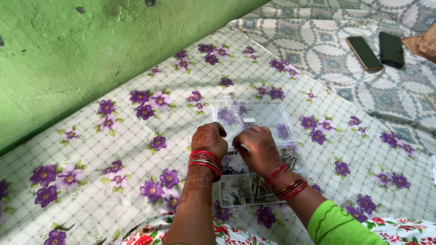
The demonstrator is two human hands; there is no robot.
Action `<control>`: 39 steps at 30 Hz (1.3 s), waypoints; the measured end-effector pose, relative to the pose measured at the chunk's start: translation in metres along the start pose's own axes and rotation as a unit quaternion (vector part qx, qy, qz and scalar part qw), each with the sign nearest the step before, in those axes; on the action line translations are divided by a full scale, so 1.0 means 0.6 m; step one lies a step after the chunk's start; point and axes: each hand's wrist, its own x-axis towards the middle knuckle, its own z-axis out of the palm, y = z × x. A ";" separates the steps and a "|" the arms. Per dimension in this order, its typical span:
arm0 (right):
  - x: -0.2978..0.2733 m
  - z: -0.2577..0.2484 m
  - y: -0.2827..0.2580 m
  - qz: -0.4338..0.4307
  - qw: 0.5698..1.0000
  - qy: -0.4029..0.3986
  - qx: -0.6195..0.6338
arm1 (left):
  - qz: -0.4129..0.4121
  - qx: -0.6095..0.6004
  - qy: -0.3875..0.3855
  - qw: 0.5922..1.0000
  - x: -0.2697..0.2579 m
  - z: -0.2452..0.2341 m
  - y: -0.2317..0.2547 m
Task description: The person sits on a bed and sorts small metal hardware components, such as screws and bolts, from a clear plastic organizer box. They pick up individual pieces, inspect them, and place them into specific compartments within the box.
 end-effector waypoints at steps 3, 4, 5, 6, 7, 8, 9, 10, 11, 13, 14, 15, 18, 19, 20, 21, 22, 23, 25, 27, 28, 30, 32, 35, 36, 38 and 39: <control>0.002 -0.018 -0.005 -0.022 0.986 -0.139 -0.093 | 0.024 0.026 0.018 0.999 -0.001 0.006 -0.003; 0.000 -0.021 -0.012 -0.012 0.978 -0.167 -0.123 | 0.021 0.026 0.014 0.999 0.001 0.007 -0.004; 0.000 -0.021 -0.021 -0.002 0.969 -0.195 -0.153 | 0.017 0.027 0.010 0.999 0.003 0.008 -0.005; 0.002 -0.020 -0.028 0.008 0.958 -0.221 -0.182 | 0.014 0.027 0.007 0.999 0.007 0.007 -0.004; 0.004 -0.019 -0.035 0.002 0.950 -0.233 -0.208 | 0.015 0.025 0.007 1.000 0.008 0.008 -0.004; 0.004 -0.015 -0.041 -0.005 0.941 -0.245 -0.232 | 0.015 0.022 0.008 1.000 0.008 0.009 -0.005; 0.003 -0.012 -0.045 -0.012 0.932 -0.257 -0.256 | 0.015 0.020 0.009 1.000 0.008 0.010 -0.007; 0.001 -0.009 -0.047 -0.013 0.933 -0.255 -0.253 | 0.010 0.018 0.006 1.000 0.008 0.011 -0.007; -0.002 -0.005 -0.047 -0.015 0.934 -0.254 -0.250 | 0.005 0.015 0.003 1.000 0.007 0.012 -0.008; -0.005 0.004 -0.044 -0.015 0.939 -0.247 -0.240 | 0.007 0.018 0.006 1.000 0.007 0.013 -0.008; -0.008 0.007 -0.041 -0.013 0.941 -0.244 -0.235 | 0.015 0.023 0.010 1.000 0.007 0.014 -0.007; -0.010 0.010 -0.039 -0.011 0.943 -0.240 -0.229 | 0.023 0.028 0.015 0.999 0.006 0.015 -0.007; -0.014 0.014 -0.038 -0.014 0.936 -0.250 -0.246 | 0.020 0.026 0.009 0.999 0.007 0.015 -0.005; -0.016 0.012 -0.038 -0.012 0.935 -0.254 -0.247 | 0.024 0.028 0.009 0.999 0.007 0.016 -0.004; -0.017 0.010 -0.040 -0.012 0.934 -0.259 -0.247 | 0.027 0.030 0.011 0.999 0.006 0.016 -0.006; -0.017 0.007 -0.042 -0.012 0.932 -0.263 -0.247 | 0.029 0.032 0.012 0.999 0.006 0.016 -0.007; -0.017 0.006 -0.046 -0.011 0.924 -0.278 -0.260 | 0.033 0.037 0.013 0.999 0.005 0.016 -0.008; -0.014 0.006 -0.051 -0.010 0.916 -0.294 -0.273 | 0.038 0.042 0.013 0.998 0.005 0.017 -0.009; -0.008 0.005 -0.061 -0.005 0.901 -0.319 -0.294 | 0.040 0.048 0.008 0.998 0.006 0.017 -0.007; -0.002 0.006 -0.067 0.001 0.889 -0.339 -0.308 | 0.032 0.050 -0.002 0.998 0.003 0.016 -0.004; -0.001 0.006 -0.066 -0.004 0.890 -0.338 -0.307 | 0.030 0.051 -0.004 0.998 0.002 0.014 -0.003; 0.001 0.008 -0.063 -0.012 0.891 -0.336 -0.305 | 0.025 0.052 -0.009 0.998 -0.001 0.012 -0.001; 0.000 0.011 -0.057 -0.032 0.888 -0.339 -0.309 | 0.027 0.053 -0.010 0.998 -0.003 0.013 0.000; -0.007 0.013 -0.049 -0.051 0.898 -0.322 -0.295 | 0.026 0.046 -0.013 0.999 -0.001 0.013 0.000; -0.008 0.014 -0.046 -0.056 0.904 -0.312 -0.288 | 0.026 0.042 -0.013 0.999 0.001 0.013 0.000; -0.008 0.013 -0.041 -0.045 0.914 -0.298 -0.273 | 0.035 0.047 -0.008 0.998 0.001 0.014 -0.002; -0.009 0.012 -0.039 -0.040 0.918 -0.291 -0.265 | 0.040 0.050 -0.007 0.998 0.001 0.016 -0.003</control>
